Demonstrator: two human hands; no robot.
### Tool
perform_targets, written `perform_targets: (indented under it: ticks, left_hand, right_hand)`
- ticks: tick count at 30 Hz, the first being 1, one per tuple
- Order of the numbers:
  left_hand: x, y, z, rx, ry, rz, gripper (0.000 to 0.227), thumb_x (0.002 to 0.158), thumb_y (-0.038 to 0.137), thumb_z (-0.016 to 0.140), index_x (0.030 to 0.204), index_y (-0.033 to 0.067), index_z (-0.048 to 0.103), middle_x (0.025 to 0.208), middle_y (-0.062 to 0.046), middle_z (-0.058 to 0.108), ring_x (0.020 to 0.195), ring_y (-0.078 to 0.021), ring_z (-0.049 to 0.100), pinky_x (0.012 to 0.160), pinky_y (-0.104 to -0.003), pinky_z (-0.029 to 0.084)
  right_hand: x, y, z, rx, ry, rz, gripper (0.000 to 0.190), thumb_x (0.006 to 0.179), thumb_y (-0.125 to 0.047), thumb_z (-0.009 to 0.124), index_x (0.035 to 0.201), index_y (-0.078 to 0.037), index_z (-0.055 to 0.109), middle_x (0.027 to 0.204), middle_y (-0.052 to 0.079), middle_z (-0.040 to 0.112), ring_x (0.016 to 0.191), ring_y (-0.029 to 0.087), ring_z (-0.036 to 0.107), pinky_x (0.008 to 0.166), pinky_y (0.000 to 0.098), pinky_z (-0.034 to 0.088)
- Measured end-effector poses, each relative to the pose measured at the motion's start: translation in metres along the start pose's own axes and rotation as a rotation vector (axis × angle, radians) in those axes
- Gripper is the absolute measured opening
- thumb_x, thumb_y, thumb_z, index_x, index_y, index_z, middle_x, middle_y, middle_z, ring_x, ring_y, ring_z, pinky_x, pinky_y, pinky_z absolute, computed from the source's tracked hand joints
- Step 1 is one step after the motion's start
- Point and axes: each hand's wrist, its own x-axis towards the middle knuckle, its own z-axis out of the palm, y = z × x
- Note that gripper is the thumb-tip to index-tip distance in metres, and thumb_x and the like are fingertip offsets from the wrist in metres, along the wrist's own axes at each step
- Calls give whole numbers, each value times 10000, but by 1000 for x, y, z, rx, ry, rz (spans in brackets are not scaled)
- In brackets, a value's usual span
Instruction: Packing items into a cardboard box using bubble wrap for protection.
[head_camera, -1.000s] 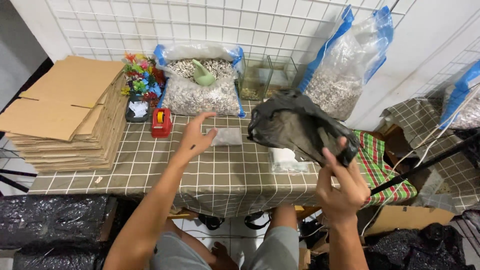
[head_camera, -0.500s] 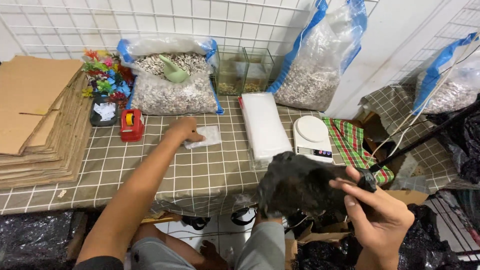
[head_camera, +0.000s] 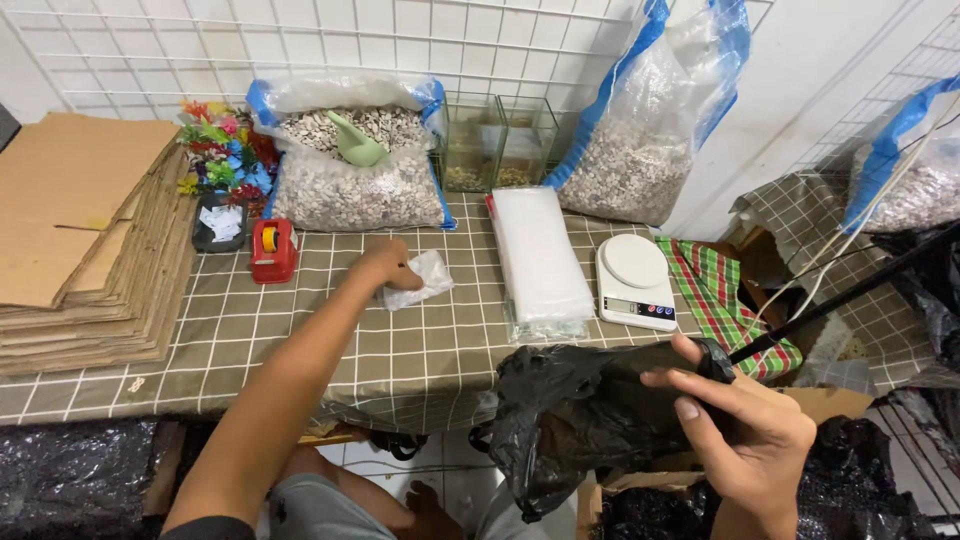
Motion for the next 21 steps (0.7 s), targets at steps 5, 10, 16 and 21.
perform_targets:
  ticks: [5,10,16,21]
  left_hand:
    - [20,-26,17,-306,-64,0,467,764,363,833,1069,28,717,1051,-145,749,861,-290,716,635,-414,542]
    - [5,-39,24,-560,-92,16,310,868,302,786,1060,65,736,1012,-94,767,833,-227,709,657,-330,512]
    - [-73,-55,-16,-731,148,75,501,774,410,785,1085,19,741,980,-204,725,994,-345,694,824,-400,522]
    - [-107,-105,-71,-838,374,196,315,834,262,752,1038,31,689,793,-54,661,736,-196,632,665,-310,498]
  right_hand:
    - [13,1,4,-23,-104,-64,206,881,-72,651,1062,-20,735,1079,170,768,909,161,693,812,270,547]
    - [47,-6,29,-110,-238,-114,254,894,-187,667,1124,-120,752,994,23,814,639,69,632,653,234,511]
    - [90,-13,103,298,-327,-226,230,875,-24,665,1078,-25,773,785,124,801,704,298,778,707,391,586]
    - [93,32,181,760,-394,1,357,832,148,539,1119,72,737,724,142,704,458,149,603,505,298,503]
